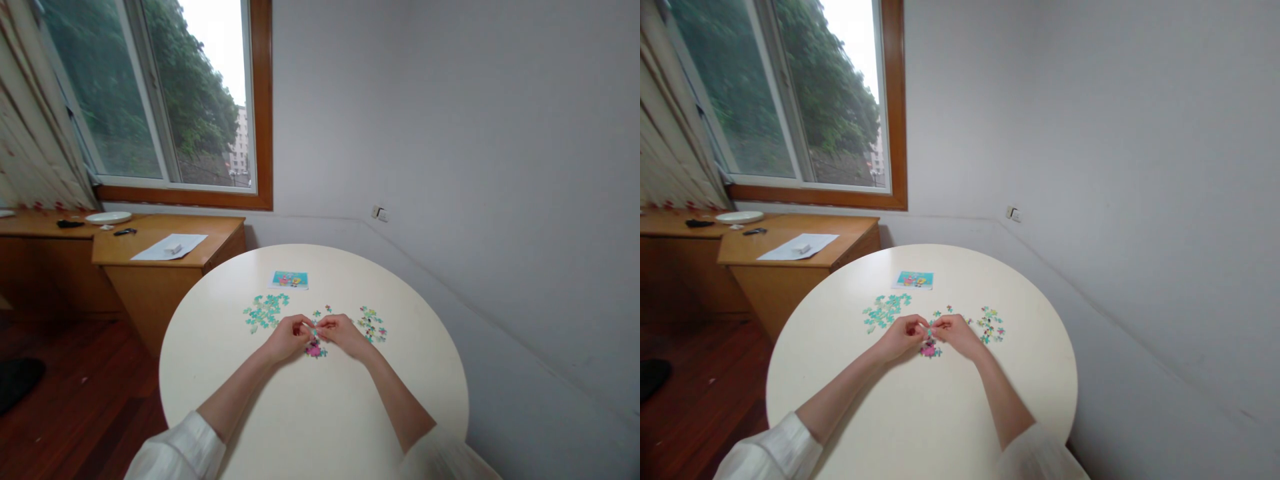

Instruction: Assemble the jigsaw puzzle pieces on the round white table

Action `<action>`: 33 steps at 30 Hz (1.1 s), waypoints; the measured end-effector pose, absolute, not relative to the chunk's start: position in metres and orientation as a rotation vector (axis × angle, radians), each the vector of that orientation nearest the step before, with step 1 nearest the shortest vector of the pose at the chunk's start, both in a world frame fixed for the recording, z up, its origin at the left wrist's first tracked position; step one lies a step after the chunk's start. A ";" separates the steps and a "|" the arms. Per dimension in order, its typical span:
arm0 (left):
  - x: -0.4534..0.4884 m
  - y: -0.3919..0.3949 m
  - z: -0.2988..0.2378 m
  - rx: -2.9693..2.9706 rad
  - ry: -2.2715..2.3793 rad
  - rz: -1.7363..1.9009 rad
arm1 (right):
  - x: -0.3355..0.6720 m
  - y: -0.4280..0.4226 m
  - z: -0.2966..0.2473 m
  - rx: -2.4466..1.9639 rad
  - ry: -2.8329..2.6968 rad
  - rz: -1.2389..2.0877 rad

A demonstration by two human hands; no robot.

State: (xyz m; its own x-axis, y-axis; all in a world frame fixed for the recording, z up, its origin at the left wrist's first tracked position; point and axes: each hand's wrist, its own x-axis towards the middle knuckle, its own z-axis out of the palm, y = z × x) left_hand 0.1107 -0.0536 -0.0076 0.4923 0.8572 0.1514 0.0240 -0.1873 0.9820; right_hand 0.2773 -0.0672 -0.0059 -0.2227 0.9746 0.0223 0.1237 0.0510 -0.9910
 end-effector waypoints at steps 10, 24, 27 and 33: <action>0.110 -0.055 -0.008 1.623 0.790 0.916 | 0.278 -0.065 -0.008 -1.120 -1.435 1.312; 0.110 -0.055 -0.004 1.658 0.833 0.925 | 0.275 -0.068 -0.002 -1.112 -1.410 1.342; 0.110 -0.055 -0.004 1.655 0.845 0.936 | 0.275 -0.068 -0.003 -1.111 -1.416 1.341; 0.109 -0.056 -0.002 1.674 0.894 0.946 | 0.276 -0.066 -0.006 -1.102 -1.430 1.322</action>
State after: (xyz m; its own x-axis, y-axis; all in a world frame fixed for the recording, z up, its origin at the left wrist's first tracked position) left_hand 0.1094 -0.0558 -0.0017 0.4261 0.8873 0.1764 0.1264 -0.2514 0.9596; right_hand 0.2763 -0.0657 -0.0061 -0.2256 0.9737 0.0315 0.0449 0.0427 -0.9981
